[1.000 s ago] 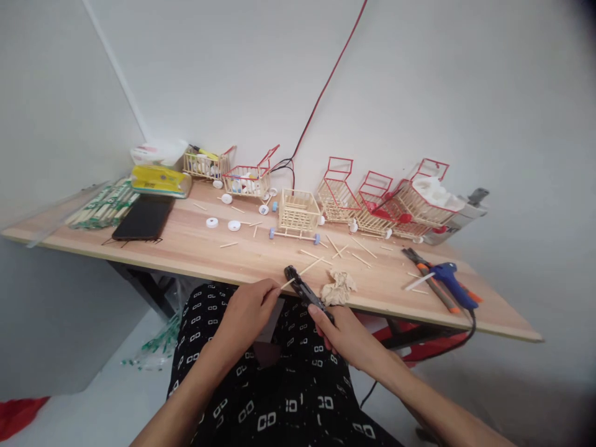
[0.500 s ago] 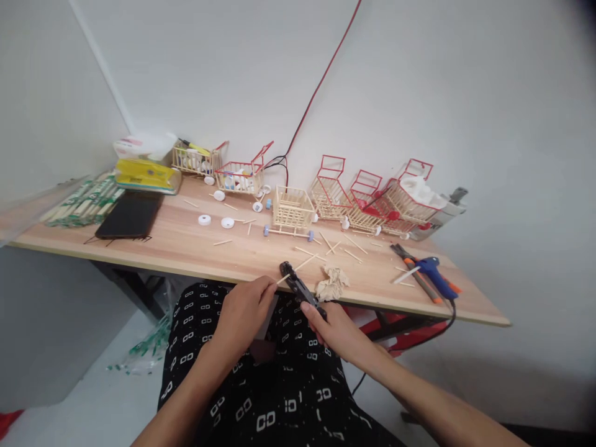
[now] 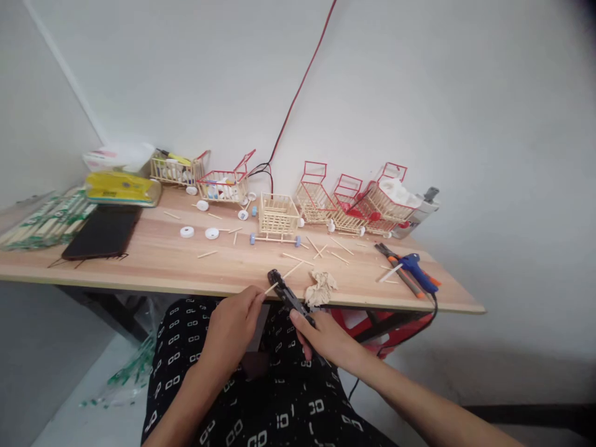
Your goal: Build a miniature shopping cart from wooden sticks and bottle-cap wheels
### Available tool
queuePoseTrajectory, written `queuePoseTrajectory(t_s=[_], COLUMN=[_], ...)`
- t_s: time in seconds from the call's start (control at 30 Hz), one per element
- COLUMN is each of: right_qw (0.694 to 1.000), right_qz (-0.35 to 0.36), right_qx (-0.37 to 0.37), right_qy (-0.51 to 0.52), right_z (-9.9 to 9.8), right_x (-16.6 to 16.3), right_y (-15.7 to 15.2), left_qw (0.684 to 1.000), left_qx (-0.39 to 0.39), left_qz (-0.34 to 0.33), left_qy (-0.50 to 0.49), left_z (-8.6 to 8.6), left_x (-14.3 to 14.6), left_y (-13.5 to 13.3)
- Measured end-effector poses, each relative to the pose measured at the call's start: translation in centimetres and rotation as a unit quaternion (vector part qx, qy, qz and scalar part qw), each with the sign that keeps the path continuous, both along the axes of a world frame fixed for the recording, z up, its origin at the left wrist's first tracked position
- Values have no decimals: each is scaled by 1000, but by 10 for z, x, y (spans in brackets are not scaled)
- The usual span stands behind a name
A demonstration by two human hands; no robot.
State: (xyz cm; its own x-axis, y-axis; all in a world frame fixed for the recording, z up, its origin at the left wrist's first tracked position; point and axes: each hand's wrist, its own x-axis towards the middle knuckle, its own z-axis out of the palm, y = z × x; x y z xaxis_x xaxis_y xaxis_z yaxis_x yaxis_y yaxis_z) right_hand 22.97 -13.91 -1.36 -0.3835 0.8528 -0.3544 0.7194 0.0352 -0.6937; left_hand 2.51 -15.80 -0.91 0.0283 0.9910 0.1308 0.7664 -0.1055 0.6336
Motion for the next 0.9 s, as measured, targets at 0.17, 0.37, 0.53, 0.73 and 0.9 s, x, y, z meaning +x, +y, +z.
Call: queuePoseTrajectory(t_s=[0.17,0.37,0.53,0.73,0.9], right_qw=[998,996,991,988,989], right_qz=[-11,-28,-55,-47,-79], right_qx=[50,68,19,88,55], right_qy=[-22,48,117,115,114], right_z=[-6,-13,-20,-11,-24], right_x=[1,1,-4,-17,-36], right_y=[-1,-9,-13,-14,-16], left_qw=[1000,1000,1000,999,993], left_qx=[-2,8,9,-12,-50], left_qz=[0,-11,1,23,38], left_qy=[-3,-8,12,33,99], left_z=[3,10,14,22,21], left_x=[3,6,4,0,-3], left_y=[-1,-7,-11,-12,-6])
